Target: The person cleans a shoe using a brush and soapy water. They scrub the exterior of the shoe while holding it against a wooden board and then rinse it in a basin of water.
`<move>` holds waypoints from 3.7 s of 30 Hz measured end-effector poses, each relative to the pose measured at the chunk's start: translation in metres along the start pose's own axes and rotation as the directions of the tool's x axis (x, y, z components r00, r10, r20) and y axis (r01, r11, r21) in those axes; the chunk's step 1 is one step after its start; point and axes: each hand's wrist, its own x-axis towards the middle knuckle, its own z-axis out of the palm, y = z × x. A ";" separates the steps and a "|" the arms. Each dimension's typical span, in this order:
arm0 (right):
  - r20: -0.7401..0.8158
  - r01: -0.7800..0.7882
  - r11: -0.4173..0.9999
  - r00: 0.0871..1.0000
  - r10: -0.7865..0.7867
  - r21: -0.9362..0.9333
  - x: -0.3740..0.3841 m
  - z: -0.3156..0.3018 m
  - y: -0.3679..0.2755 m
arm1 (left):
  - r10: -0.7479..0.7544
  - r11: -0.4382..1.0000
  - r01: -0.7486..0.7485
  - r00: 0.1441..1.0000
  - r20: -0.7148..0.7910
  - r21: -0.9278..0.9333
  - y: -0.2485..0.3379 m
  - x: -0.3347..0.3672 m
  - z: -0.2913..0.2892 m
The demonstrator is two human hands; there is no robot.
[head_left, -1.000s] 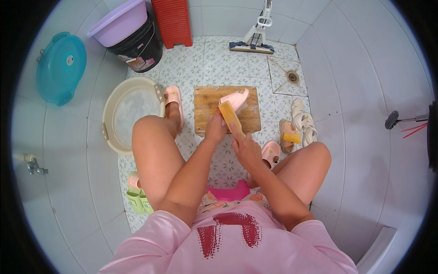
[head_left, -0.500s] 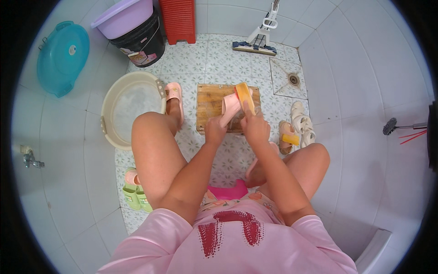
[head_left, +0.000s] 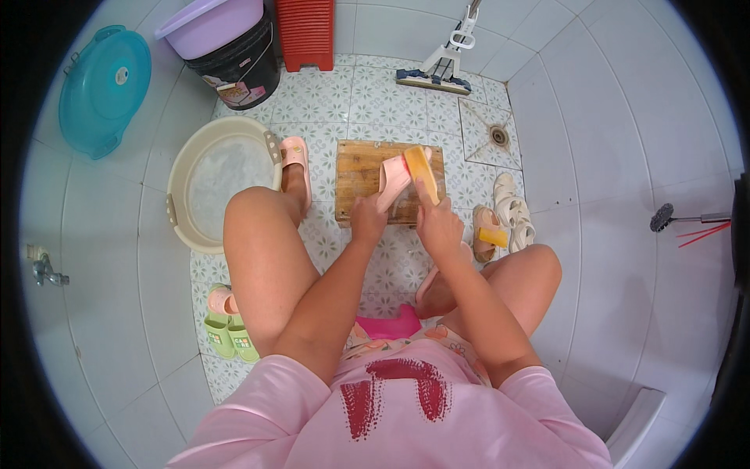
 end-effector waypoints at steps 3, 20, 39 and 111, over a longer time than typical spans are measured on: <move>-0.032 -0.019 0.997 0.999 0.022 0.068 0.010 0.002 0.005 | 0.013 1.000 -0.013 1.000 0.007 -0.002 0.004 -0.002 0.000; 0.135 0.053 0.981 0.988 -0.079 0.187 -0.021 0.011 0.002 | -0.058 0.995 0.067 0.991 0.119 -0.072 0.014 -0.002 -0.011; 0.136 0.109 0.982 0.982 -0.130 0.153 -0.045 0.020 -0.012 | 0.095 0.995 -0.096 0.993 0.066 0.012 -0.006 0.000 0.010; -0.014 0.068 0.943 0.998 -0.067 0.326 -0.047 0.043 -0.005 | -0.499 -0.044 0.508 0.735 0.459 -0.860 0.024 0.044 0.013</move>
